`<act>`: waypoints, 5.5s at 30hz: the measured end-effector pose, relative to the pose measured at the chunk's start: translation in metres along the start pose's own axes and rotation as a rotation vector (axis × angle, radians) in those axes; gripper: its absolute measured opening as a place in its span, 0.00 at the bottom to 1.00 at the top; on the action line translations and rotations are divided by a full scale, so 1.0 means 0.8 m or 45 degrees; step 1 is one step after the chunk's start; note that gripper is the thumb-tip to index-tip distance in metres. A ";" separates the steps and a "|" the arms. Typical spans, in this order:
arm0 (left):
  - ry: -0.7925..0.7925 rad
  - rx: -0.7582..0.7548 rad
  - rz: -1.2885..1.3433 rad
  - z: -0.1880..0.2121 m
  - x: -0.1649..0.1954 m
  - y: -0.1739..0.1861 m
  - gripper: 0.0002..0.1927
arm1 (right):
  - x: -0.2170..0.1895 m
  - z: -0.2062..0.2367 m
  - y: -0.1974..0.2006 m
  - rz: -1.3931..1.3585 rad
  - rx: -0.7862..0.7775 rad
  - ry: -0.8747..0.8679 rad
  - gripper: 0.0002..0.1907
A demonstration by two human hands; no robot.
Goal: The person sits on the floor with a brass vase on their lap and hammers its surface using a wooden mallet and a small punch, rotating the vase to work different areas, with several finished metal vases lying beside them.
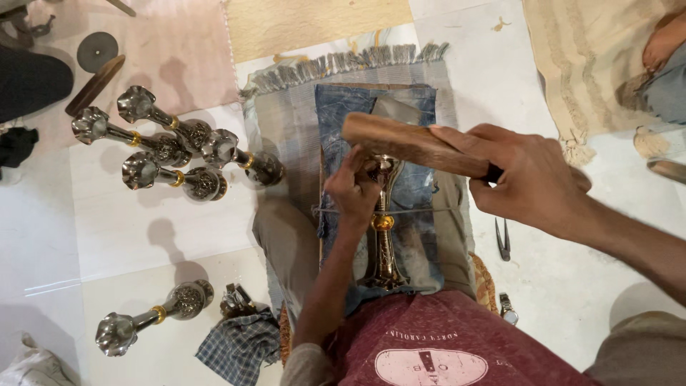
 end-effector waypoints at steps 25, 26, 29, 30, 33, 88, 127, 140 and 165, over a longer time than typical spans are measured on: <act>0.155 0.197 -0.098 0.022 0.009 0.014 0.14 | -0.066 -0.063 0.012 0.818 -0.225 0.426 0.48; 0.176 0.195 -0.062 0.023 0.009 0.013 0.12 | -0.065 -0.066 0.007 0.906 -0.290 0.427 0.50; 0.252 0.266 0.103 0.027 0.006 0.010 0.13 | -0.078 -0.067 0.000 0.865 -0.342 0.493 0.45; 0.283 0.302 0.164 0.029 0.003 0.010 0.14 | -0.083 -0.068 0.001 0.865 -0.308 0.515 0.46; 0.301 0.259 0.097 0.034 -0.002 0.007 0.18 | -0.095 -0.065 0.005 0.857 -0.231 0.558 0.46; -0.100 -0.417 0.222 -0.016 -0.015 -0.014 0.25 | 0.023 0.034 -0.009 -0.062 0.321 0.052 0.38; 1.018 0.284 0.988 0.071 -0.052 0.028 0.17 | -0.034 0.202 -0.243 -0.622 0.156 0.157 0.27; 0.459 -0.019 0.526 0.032 -0.004 0.024 0.13 | -0.101 0.186 -0.254 -0.035 0.093 0.508 0.19; 0.112 0.128 -0.134 0.068 -0.013 0.033 0.09 | -0.050 0.023 -0.016 0.341 0.264 0.423 0.36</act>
Point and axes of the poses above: each hand's wrist, its own z-axis away from the middle knuckle, its own y-axis out of the back of the hand, x = y × z, the point moved 9 cm from there along -z, towards the middle knuckle, and after that the axes turned 6 degrees about x, right-handed, at the moved point
